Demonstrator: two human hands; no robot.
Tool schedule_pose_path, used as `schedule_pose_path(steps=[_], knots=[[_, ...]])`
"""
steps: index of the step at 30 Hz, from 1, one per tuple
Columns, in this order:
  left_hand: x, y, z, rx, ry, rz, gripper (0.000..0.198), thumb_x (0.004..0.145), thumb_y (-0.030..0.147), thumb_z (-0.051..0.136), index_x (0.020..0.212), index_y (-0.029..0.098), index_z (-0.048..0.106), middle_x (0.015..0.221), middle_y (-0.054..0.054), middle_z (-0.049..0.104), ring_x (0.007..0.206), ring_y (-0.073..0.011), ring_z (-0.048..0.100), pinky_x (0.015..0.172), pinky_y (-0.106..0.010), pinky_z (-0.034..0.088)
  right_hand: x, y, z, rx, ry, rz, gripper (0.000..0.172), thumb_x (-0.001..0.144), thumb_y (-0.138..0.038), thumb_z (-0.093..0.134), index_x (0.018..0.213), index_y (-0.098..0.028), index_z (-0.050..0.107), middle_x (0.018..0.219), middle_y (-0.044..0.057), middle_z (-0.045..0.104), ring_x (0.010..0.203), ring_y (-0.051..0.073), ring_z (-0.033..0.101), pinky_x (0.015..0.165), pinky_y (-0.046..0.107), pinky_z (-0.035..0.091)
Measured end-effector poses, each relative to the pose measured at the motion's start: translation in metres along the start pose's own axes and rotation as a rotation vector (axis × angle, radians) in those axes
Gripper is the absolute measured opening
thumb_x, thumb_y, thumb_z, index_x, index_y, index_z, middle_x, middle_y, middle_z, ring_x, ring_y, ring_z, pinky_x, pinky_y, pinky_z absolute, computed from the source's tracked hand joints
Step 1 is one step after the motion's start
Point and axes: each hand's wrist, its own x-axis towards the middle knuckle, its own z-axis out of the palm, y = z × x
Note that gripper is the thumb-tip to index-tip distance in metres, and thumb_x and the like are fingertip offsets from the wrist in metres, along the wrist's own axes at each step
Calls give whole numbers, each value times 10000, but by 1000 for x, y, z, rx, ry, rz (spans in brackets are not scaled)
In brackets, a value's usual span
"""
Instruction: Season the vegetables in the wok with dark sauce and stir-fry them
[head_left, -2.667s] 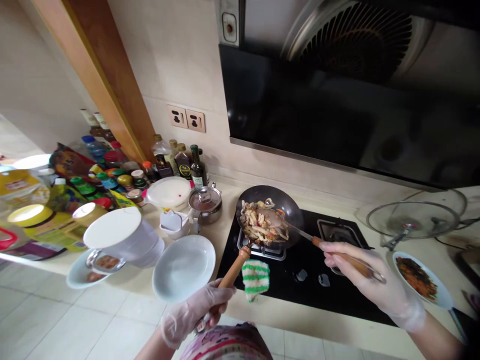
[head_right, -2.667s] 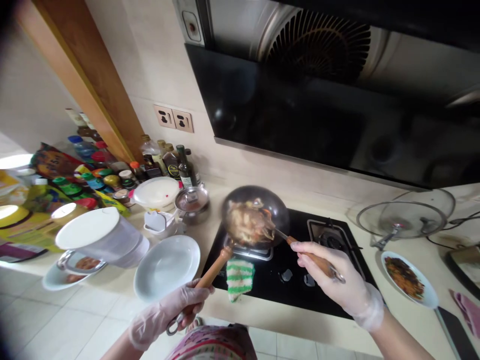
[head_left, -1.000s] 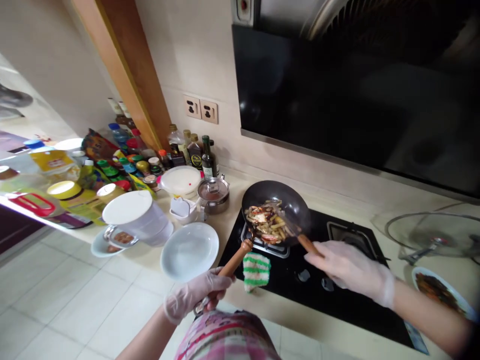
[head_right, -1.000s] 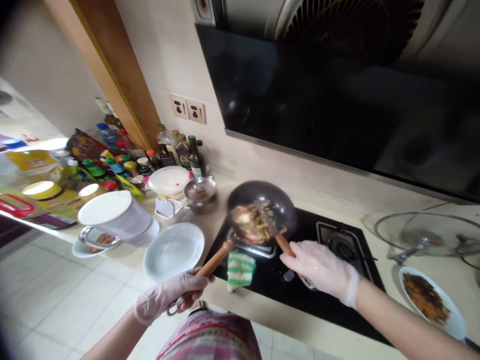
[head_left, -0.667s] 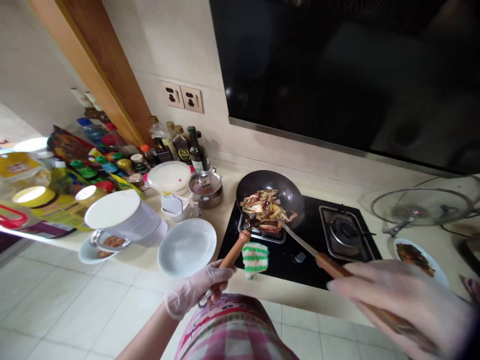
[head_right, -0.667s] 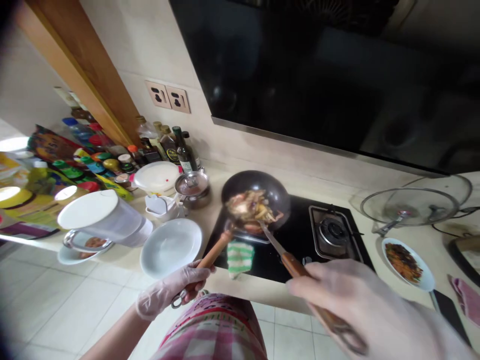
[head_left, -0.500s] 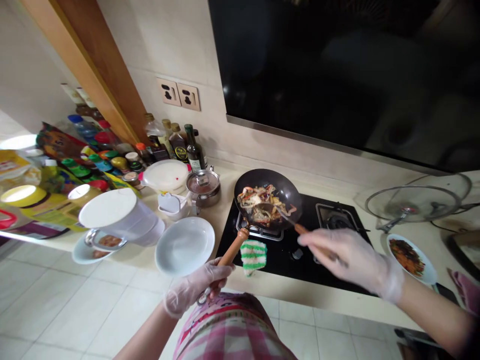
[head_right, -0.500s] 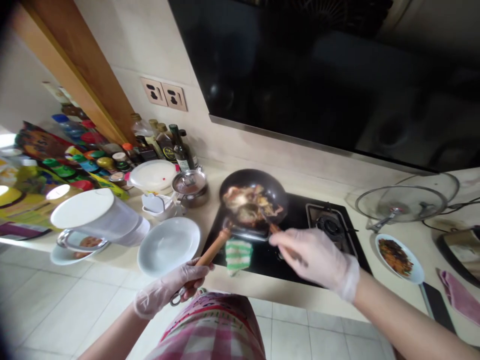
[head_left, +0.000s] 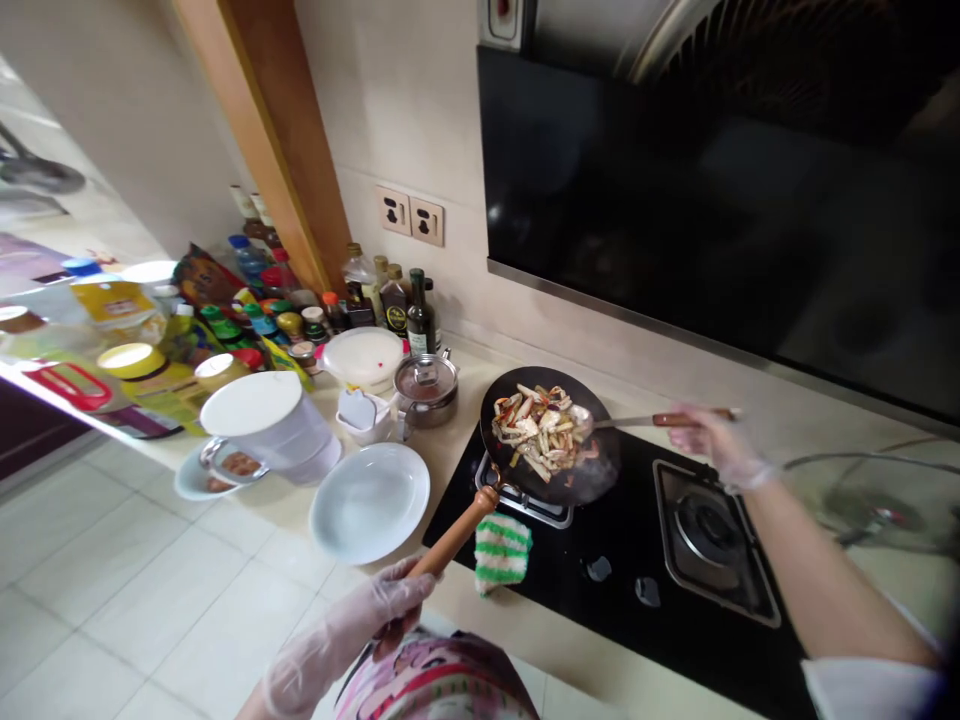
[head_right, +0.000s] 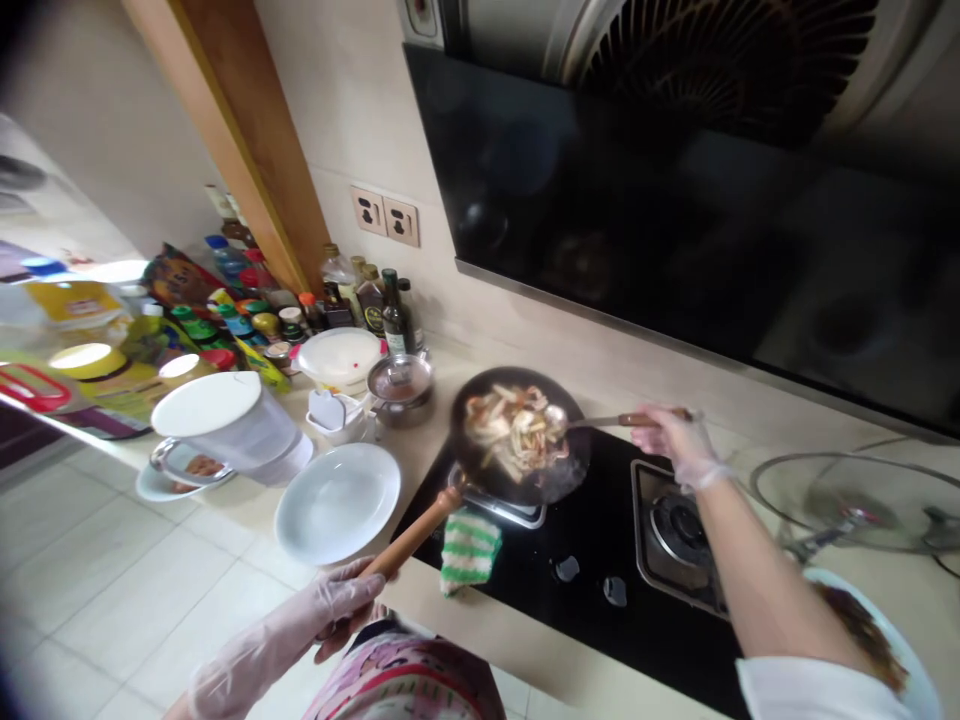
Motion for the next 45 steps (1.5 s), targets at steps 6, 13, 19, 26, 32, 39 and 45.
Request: schedule_pose_path(steps=[6, 13, 19, 26, 32, 39, 45], knots=[[3, 2, 11, -74, 62, 11, 542, 717, 646, 734, 980, 179, 652, 574, 55, 490, 438, -65, 308, 402, -238, 164, 1, 97, 21, 291, -66, 19, 274, 646, -435, 737, 788, -210, 668, 629, 49, 739, 557, 227, 735, 490, 294, 596], [3, -3, 11, -18, 84, 10, 547, 754, 630, 713, 1010, 147, 684, 579, 53, 498, 423, -50, 298, 397, -239, 140, -49, 76, -7, 352, -29, -151, 337, 703, -441, 829, 917, -195, 746, 722, 66, 779, 607, 226, 752, 567, 299, 631], [7, -4, 8, 14, 45, -7, 629, 699, 698, 718, 1010, 154, 655, 581, 72, 490, 390, -42, 296, 371, -220, 145, -87, 46, -16, 175, -14, -267, 350, 762, -495, 802, 932, -192, 755, 715, 65, 775, 612, 215, 750, 601, 291, 634], [-1, 5, 11, -27, -17, -6, 607, 686, 694, 733, 982, 172, 637, 597, 70, 508, 386, -38, 313, 373, -225, 153, -121, 17, -22, 49, 38, -307, 349, 773, -556, 781, 922, -242, 754, 703, 46, 773, 657, 231, 763, 674, 319, 646], [-9, 8, 18, -115, -46, -60, 649, 658, 659, 769, 1049, 171, 595, 585, 81, 510, 398, -37, 311, 400, -217, 168, -161, 0, -22, -144, 48, -299, 314, 838, -563, 712, 986, -289, 750, 733, 32, 781, 757, 241, 779, 759, 321, 657], [-5, 2, 14, -103, -87, -45, 517, 693, 651, 759, 862, 214, 539, 613, 72, 540, 377, -33, 323, 384, -226, 157, -191, -10, 21, -320, -150, -410, 237, 897, -462, 665, 951, -255, 766, 792, 37, 793, 680, 194, 772, 654, 244, 647], [-5, 4, 15, -50, -72, -60, 566, 637, 704, 758, 780, 224, 493, 562, 87, 526, 357, -33, 319, 376, -235, 161, -177, 21, 70, -526, -319, -764, 217, 938, -231, 553, 1063, -236, 731, 967, 40, 804, 819, 172, 775, 758, 241, 615]])
